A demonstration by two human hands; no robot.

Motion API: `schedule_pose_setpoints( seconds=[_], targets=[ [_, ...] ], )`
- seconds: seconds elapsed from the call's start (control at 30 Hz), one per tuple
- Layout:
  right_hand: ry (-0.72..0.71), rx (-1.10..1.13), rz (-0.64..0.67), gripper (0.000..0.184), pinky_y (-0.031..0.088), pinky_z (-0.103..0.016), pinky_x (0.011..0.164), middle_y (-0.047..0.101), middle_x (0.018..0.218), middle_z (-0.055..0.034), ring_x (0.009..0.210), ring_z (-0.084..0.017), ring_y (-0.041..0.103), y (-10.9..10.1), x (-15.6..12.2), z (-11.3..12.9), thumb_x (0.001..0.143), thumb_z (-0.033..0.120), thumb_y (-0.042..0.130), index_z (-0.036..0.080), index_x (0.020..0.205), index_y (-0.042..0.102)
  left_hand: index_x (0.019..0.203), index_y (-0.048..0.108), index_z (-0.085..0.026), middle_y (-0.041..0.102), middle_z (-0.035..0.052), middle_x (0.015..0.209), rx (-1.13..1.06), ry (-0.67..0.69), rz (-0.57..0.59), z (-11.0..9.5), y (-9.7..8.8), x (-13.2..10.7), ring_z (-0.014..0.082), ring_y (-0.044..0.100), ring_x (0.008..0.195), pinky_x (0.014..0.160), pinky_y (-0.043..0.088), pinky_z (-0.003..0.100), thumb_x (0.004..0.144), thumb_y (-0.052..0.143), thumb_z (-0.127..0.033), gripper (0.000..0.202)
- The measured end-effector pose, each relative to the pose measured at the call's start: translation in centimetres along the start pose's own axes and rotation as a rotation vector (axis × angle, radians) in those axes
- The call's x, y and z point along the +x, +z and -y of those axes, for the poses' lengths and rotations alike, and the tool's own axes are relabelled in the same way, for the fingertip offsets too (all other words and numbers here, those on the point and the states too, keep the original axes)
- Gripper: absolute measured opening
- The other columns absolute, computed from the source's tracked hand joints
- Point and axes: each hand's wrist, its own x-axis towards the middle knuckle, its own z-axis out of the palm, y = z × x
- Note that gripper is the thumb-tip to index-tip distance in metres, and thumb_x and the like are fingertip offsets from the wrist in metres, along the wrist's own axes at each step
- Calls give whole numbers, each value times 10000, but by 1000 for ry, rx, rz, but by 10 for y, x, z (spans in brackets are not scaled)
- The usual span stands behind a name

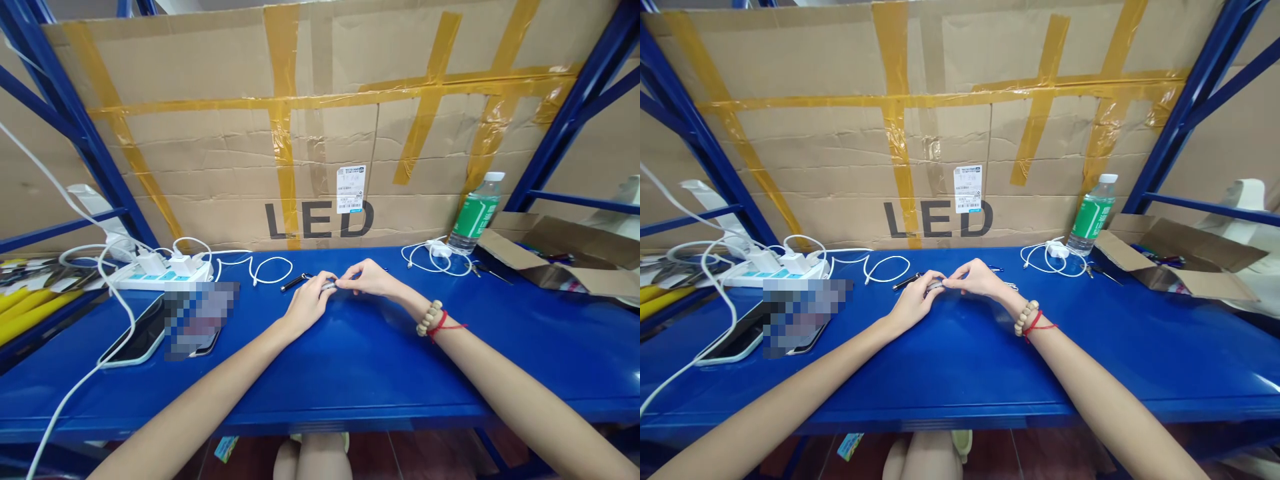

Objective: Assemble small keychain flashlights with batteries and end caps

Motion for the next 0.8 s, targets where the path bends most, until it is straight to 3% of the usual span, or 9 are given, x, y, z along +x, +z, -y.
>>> schedule_pose_setpoints(
  seconds=[0.2, 0.43, 0.8],
  targets=[
    [8, -68, 6, 380, 389, -199, 432, 620, 554, -22, 462, -89, 503, -2, 0, -1, 649, 499, 642, 134, 722, 714, 1044, 545, -232, 631, 28, 1022, 54, 3, 10, 2, 3, 1, 191, 569, 936, 857, 429, 312, 881, 411, -240, 212],
    [21, -81, -21, 359, 398, -211, 418, 664, 629, -43, 453, -101, 520, -1, 3, -1, 597, 501, 676, 146, 647, 701, 1047, 564, -222, 638, 25, 990, 87, -2, 24, -1, 1, -1, 178, 554, 902, 837, 430, 294, 888, 405, -239, 226],
    [64, -85, -51, 392, 390, -212, 389, 624, 514, -40, 418, -103, 501, -1, 1, 8, 564, 534, 683, 147, 625, 698, 1036, 562, -212, 638, 34, 921, 92, 0, 22, -5, -1, -2, 186, 543, 870, 800, 437, 297, 901, 367, -242, 239]
  ],
)
